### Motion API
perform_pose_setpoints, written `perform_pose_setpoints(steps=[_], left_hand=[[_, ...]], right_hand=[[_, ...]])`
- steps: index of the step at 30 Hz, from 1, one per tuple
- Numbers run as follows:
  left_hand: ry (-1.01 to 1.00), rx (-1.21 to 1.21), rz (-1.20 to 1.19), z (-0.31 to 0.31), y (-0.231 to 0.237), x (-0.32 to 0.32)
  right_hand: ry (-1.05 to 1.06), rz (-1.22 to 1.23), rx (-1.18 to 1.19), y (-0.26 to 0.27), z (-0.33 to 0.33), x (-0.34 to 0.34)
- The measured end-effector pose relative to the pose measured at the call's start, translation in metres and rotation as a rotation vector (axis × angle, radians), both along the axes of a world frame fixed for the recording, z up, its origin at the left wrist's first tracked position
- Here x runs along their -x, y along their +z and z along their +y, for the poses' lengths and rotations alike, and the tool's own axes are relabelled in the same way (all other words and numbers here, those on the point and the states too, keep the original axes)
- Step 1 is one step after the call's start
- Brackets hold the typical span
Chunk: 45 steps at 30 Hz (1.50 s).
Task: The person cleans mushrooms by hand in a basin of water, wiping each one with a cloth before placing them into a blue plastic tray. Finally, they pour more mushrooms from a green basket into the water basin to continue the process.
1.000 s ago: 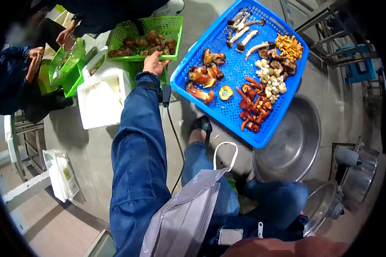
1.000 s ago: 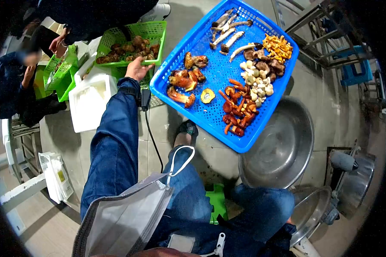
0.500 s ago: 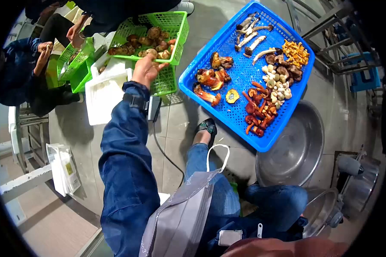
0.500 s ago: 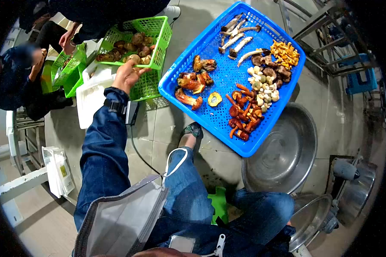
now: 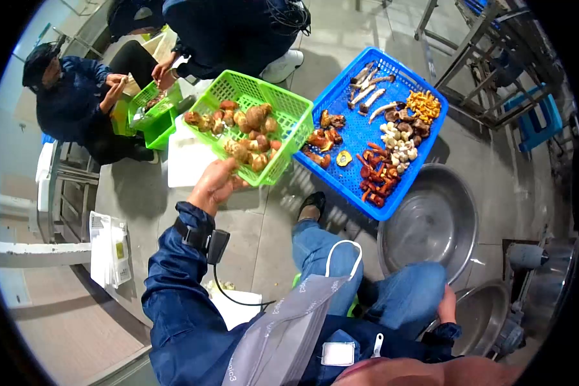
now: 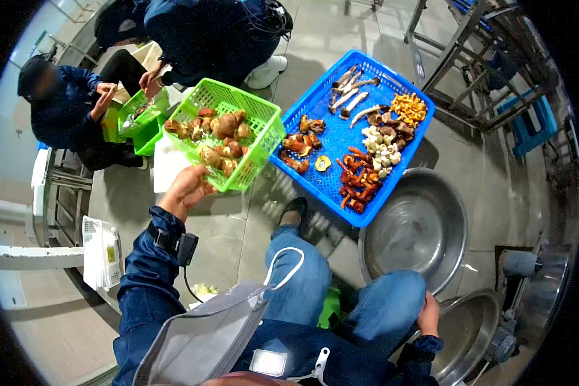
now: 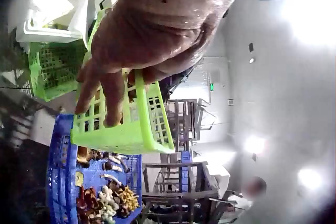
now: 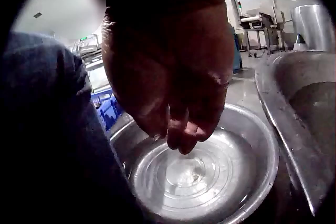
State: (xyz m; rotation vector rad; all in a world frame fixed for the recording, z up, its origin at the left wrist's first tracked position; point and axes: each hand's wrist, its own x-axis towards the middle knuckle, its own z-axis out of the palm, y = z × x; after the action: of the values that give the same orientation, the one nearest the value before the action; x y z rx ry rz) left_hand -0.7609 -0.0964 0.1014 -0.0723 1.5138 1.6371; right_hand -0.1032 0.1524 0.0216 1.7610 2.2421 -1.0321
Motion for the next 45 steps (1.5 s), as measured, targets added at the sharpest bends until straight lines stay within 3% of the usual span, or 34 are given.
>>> perform_pose_setpoints(steps=[2, 4, 7, 10, 11, 14, 17, 20, 21, 24, 26, 27, 28, 29, 32, 34, 36, 38, 41, 44, 45], left_hand=[[-0.011, -0.014, -0.023, -0.020, 0.015, -0.025], [-0.106, 0.038, 0.020, -0.031, 0.059, -0.058], [-0.265, 0.020, 0.058, -0.040, 0.108, -0.097], [-0.385, -0.069, 0.095, -0.033, 0.151, -0.132], [-0.439, 0.040, 0.151, -0.024, 0.183, -0.155], [-0.624, -0.008, 0.239, -0.012, 0.199, -0.194], [-0.866, -0.091, 0.269, 0.019, 0.211, -0.273], [-1.081, -0.059, 0.309, 0.060, 0.209, -0.363], [-1.126, -0.044, 0.266, 0.070, 0.228, -0.320], [-1.310, -0.149, 0.135, 0.095, 0.203, -0.404], [-1.463, -0.062, 0.120, 0.106, 0.178, -0.424], [-1.510, -0.034, 0.144, 0.104, 0.181, -0.443], [-1.578, -0.086, 0.010, 0.136, 0.149, -0.476], [-1.726, -0.050, 0.075, 0.144, 0.134, -0.494], [-1.804, -0.089, -0.134, 0.151, 0.096, -0.555], [-1.780, -0.110, -0.119, 0.150, 0.093, -0.576], [-1.850, -0.174, 0.116, 0.153, 0.117, -0.570], [-1.854, -0.298, 0.274, 0.166, 0.119, -0.548], [-1.687, -0.320, 0.388, 0.175, 0.146, -0.497], [-1.468, -0.293, 0.569, 0.178, 0.161, -0.432], [-1.402, -0.258, 0.640, 0.177, 0.164, -0.410]], right_hand=[[0.000, 0.116, -0.102, 0.037, -0.010, 0.020], [-0.059, 0.254, -0.209, 0.053, -0.011, 0.017], [-0.132, 0.632, -0.141, 0.080, -0.009, 0.019], [-0.063, 0.912, -0.057, 0.149, -0.019, 0.051], [-0.124, 1.005, 0.038, 0.177, -0.028, 0.065], [0.005, 1.173, 0.270, 0.224, -0.045, 0.081], [0.032, 1.227, 0.410, 0.216, -0.050, 0.039], [-0.121, 1.231, 0.404, 0.206, -0.068, -0.032], [-0.155, 1.269, 0.392, 0.221, -0.071, 0.009], [-0.259, 1.576, 0.462, 0.208, -0.109, -0.075], [-0.417, 1.654, 0.241, 0.207, -0.151, -0.097], [-0.453, 1.655, 0.207, 0.213, -0.173, -0.106], [-0.494, 1.657, 0.194, 0.214, -0.167, -0.139], [-0.546, 1.680, 0.229, 0.214, -0.179, -0.160], [-0.769, 1.649, 0.241, 0.218, -0.211, -0.205], [-0.986, 1.486, 0.066, 0.212, -0.226, -0.220], [-1.072, 1.268, -0.010, 0.205, -0.238, -0.242], [-1.081, 0.818, -0.102, 0.215, -0.237, -0.252], [-1.052, 0.766, -0.083, 0.209, -0.225, -0.270], [-1.043, 0.674, -0.255, 0.191, -0.216, -0.289], [-1.055, 0.524, -0.214, 0.205, -0.212, -0.284]])
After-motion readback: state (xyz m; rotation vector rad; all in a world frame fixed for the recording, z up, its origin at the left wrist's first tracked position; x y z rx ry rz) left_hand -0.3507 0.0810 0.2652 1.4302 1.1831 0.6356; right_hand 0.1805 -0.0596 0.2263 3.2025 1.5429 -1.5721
